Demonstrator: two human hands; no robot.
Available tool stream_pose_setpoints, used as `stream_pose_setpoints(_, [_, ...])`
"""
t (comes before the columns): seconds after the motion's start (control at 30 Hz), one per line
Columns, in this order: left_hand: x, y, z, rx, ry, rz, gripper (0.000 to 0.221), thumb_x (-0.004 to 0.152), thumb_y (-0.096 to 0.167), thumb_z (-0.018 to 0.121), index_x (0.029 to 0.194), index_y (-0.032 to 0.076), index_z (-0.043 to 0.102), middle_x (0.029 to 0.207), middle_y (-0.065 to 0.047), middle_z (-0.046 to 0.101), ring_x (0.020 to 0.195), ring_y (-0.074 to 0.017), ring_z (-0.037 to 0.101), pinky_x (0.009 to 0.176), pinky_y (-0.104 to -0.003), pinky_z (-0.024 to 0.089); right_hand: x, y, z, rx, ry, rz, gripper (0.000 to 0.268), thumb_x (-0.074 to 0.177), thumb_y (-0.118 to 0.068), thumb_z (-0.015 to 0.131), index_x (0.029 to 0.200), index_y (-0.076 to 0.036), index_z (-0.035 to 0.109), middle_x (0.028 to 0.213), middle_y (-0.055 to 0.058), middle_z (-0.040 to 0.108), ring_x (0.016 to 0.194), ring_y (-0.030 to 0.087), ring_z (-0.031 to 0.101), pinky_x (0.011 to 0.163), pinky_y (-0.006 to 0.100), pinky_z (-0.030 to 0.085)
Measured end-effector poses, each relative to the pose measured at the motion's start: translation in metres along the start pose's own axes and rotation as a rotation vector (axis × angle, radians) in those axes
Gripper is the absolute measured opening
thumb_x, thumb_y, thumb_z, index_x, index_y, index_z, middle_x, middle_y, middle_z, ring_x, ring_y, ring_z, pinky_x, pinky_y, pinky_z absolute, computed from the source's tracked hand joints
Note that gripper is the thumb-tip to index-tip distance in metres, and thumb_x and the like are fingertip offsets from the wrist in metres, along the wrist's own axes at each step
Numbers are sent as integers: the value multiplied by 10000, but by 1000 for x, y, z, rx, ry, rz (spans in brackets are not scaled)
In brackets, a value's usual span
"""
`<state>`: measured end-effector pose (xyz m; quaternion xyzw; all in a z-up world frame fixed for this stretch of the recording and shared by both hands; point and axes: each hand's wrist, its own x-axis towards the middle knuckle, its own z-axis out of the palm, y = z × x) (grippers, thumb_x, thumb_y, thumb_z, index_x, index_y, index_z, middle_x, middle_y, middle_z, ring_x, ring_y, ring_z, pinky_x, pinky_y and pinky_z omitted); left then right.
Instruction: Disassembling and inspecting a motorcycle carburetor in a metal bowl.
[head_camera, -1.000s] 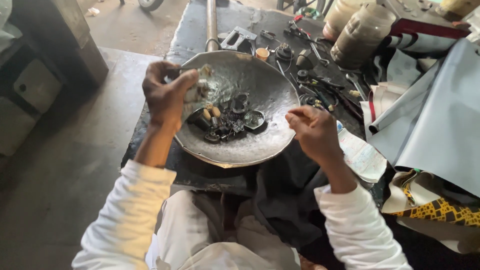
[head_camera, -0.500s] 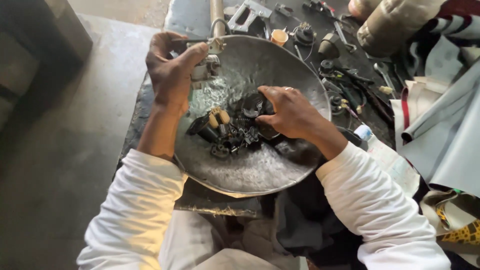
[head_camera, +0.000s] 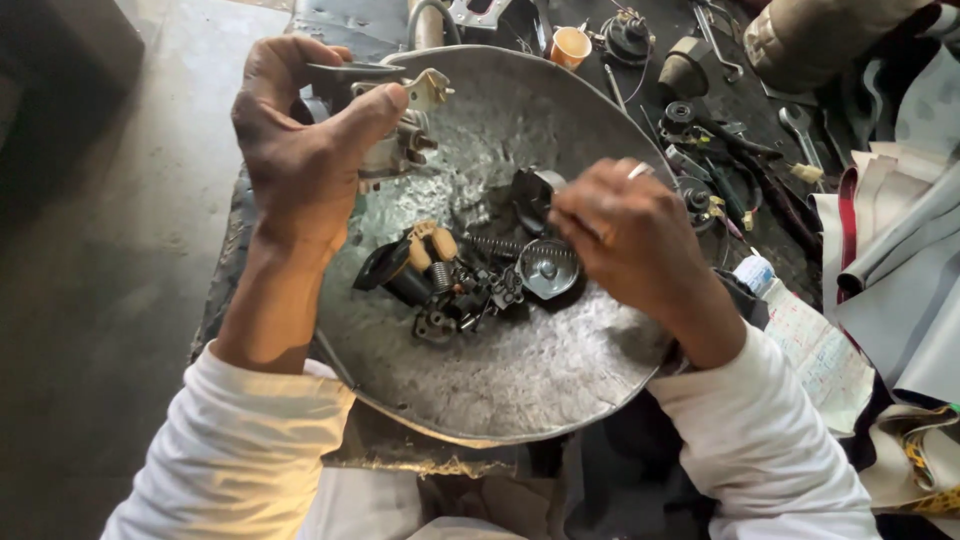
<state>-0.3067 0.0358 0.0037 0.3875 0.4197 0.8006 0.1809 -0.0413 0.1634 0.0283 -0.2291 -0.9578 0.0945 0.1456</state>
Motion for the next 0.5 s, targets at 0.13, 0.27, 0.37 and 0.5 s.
stream_pose_setpoints(0.13, [-1, 6, 5, 146, -55, 85, 373, 933, -10, 849, 1154, 43, 554, 1078, -61, 605, 966, -113, 643, 877, -254, 608, -6, -13, -4, 21, -254, -32, 161, 882, -204, 783, 1029, -138, 783, 1053, 40, 702, 962, 221, 676, 860, 358, 534])
stream_pose_setpoints(0.27, [-1, 14, 11, 209, -25, 84, 369, 870, 0, 841, 1084, 57, 546, 1076, -35, 575, 979, -100, 614, 891, -248, 579, -4, -24, -5, -60, -266, -132, 393, 678, -101, 809, 1059, -194, 802, 907, 89, 596, 895, 301, 604, 761, 437, 506])
stream_pose_setpoints(0.37, [-1, 14, 10, 162, -22, 60, 361, 870, 9, 834, 1087, 66, 550, 1061, -22, 586, 962, -89, 633, 873, -238, 594, -4, -24, -1, -165, -227, -63, 399, 762, -147, 787, 1152, -233, 783, 886, 96, 566, 879, 299, 591, 744, 449, 500])
stream_pose_setpoints(0.5, [0, 15, 10, 237, -5, 29, 368, 860, 19, 845, 1082, 58, 555, 997, -19, 605, 888, -83, 623, 800, -228, 563, 0, -22, -1, -274, -263, -23, 426, 802, -194, 782, 1224, -244, 749, 911, 103, 561, 887, 299, 587, 737, 454, 496])
